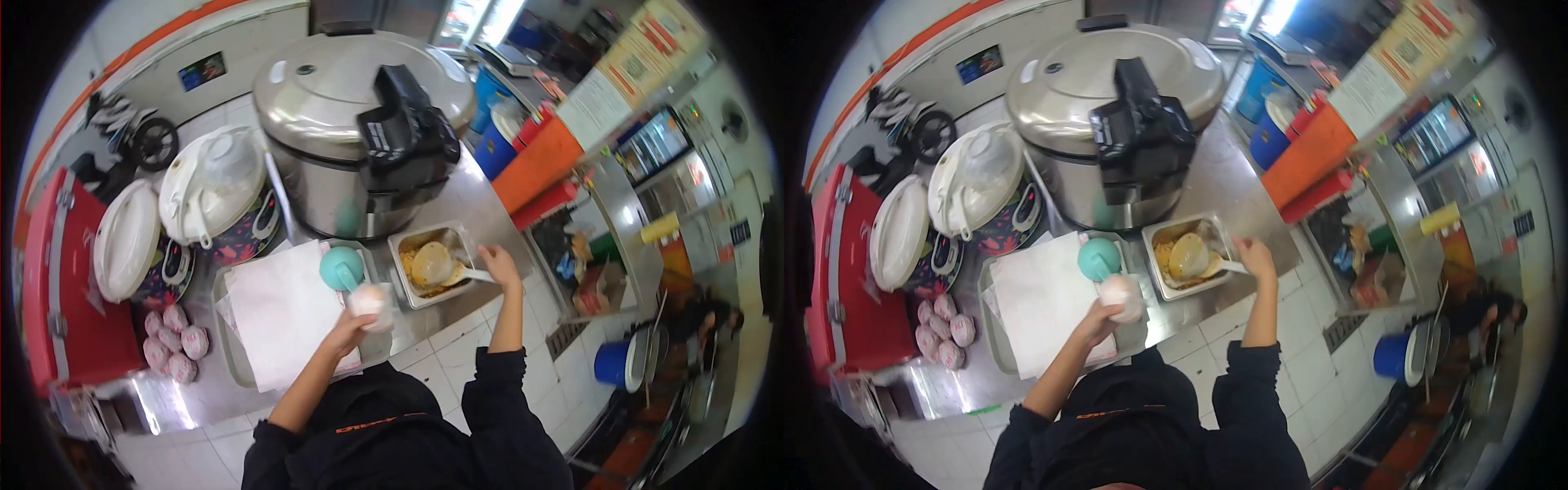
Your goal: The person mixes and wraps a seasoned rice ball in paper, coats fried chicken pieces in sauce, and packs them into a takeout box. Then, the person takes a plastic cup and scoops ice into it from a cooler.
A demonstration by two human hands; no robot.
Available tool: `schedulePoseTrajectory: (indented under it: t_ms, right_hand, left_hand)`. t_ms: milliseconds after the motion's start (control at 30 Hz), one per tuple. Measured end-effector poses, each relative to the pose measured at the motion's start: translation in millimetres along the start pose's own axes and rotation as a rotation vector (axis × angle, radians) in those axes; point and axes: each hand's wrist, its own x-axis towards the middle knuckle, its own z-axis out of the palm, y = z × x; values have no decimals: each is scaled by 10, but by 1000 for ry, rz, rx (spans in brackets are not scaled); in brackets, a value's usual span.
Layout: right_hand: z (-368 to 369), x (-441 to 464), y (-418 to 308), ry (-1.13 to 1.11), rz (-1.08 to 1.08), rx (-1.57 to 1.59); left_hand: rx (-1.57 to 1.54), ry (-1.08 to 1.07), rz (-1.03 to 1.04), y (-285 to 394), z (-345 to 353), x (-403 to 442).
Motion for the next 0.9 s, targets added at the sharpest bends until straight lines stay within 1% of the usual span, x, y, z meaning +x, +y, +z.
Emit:
schedulePoseTrajectory:
  t_ms: [33,100,167,200,233,267,300,333,367,400,433,500,567,633,700,767,800,833,867,900]
  right_hand:
    - [29,147,177,-239,7,33]
    - [24,79,113,-281,-68,134]
    - [109,113,286,-409,-128,247]
    - [133,104,297,-435,-118,246]
    - [111,48,250,-456,-102,247]
    - [61,-29,148,-464,-138,163]
    - [8,-122,4,-462,-179,81]
    - [10,-252,-75,-414,-257,70]
    - [-7,-367,-194,-363,-335,63]
    - [-88,-562,-522,-389,-347,-30]
    - [-118,-797,-872,-416,-366,-122]
    - [93,-1148,-1278,-374,-405,-130]
    - [336,-1588,-1954,-432,-482,-141]
    - [825,-1912,-2503,-465,-539,-144]
    - [1459,-2243,-3069,-517,-836,-64]
    - [2133,-2675,-3753,-697,-893,-183]
    - [2464,-2940,-4112,-732,-975,-254]
    - [2826,-3194,-4417,-791,-1004,-288]
    - [3319,-3322,-4617,-870,-1121,-254]
    - [3683,-3532,-4860,-899,-1218,-326]
  left_hand:
    - [20,-2,-14,-102,42,171]
    - [1,7,28,-173,245,372]
    - [-6,34,30,-167,351,428]
    - [-25,96,67,-176,344,404]
    - [-36,61,54,-178,317,364]
    - [-45,19,41,-156,251,273]
    - [-55,64,73,-121,182,122]
    - [-54,20,65,-102,168,-68]
    - [-50,-26,58,-70,180,-279]
    - [-102,-48,104,-14,187,-538]
    - [-106,-2,141,50,163,-817]
    - [-68,-15,241,145,26,-1429]
    - [-16,80,299,158,-206,-2069]
    - [-2,249,434,224,-378,-2780]
    - [0,398,556,317,-588,-3515]
    - [69,600,703,231,-965,-4172]
    - [-12,682,748,308,-1002,-4484]
    - [19,837,770,303,-1133,-4777]
    - [41,974,825,192,-1366,-5026]
    - [16,1010,854,247,-1479,-5261]
